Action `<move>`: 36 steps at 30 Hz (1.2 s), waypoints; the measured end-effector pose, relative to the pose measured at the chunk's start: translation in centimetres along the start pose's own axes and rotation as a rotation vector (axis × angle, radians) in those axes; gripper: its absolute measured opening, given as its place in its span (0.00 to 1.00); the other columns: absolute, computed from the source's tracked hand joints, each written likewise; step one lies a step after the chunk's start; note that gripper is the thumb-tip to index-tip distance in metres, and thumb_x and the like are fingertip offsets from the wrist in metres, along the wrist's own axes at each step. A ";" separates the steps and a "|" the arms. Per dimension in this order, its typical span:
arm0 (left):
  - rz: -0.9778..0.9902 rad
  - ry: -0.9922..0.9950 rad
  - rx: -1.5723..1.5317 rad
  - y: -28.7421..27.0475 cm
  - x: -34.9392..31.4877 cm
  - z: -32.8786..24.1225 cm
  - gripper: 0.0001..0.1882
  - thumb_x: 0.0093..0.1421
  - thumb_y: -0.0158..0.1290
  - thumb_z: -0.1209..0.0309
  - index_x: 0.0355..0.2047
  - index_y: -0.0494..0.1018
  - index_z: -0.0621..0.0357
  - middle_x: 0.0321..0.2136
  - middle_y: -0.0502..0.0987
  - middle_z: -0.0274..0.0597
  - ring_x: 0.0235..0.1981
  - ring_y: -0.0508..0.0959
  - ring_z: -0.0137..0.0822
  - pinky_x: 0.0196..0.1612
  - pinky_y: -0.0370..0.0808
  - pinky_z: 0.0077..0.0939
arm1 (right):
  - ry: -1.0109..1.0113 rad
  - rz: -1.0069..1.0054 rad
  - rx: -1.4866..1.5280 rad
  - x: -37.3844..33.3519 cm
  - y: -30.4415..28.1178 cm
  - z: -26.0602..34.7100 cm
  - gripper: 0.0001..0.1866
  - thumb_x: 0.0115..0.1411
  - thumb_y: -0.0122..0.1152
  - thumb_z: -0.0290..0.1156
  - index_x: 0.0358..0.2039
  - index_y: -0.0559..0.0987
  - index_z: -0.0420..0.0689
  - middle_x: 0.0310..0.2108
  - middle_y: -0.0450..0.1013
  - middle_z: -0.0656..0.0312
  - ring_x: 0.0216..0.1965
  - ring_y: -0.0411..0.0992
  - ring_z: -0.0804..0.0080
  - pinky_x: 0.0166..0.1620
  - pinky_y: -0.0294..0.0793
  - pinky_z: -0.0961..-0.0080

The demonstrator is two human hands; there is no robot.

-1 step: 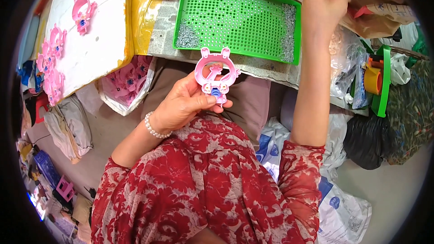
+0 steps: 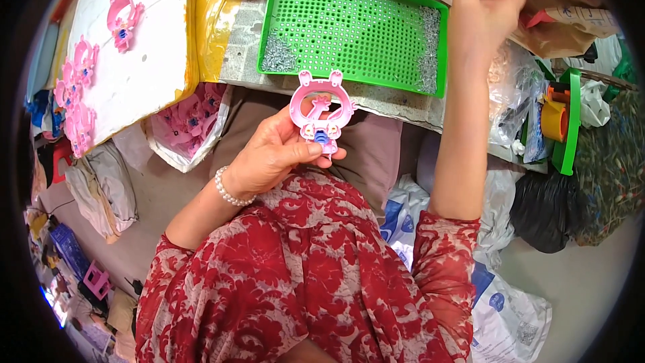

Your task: Assemble small pink plastic toy frames using a handheld electric screwdriver.

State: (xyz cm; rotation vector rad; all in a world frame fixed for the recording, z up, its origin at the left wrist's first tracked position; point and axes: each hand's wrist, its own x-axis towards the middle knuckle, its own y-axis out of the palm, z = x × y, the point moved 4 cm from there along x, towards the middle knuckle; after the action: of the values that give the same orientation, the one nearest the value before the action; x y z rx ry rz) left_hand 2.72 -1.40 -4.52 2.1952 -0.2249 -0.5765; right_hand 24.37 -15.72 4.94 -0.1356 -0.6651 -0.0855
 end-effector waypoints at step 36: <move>0.027 0.078 0.054 0.0 -0.7 -0.5 0.25 0.60 0.44 0.75 0.58 0.56 0.57 0.44 0.69 0.35 0.38 0.71 0.25 0.42 0.71 0.23 | -0.368 0.747 -0.389 -15.9 1.4 9.2 0.13 0.39 0.66 0.25 0.30 0.78 0.43 0.29 0.70 0.62 0.33 0.68 0.62 0.38 0.66 0.66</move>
State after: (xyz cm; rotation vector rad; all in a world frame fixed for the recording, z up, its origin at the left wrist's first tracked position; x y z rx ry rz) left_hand 2.35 -0.80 -4.05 2.2582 -0.2311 -0.4743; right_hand 6.46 -12.34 2.05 -0.7789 -0.9213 0.5440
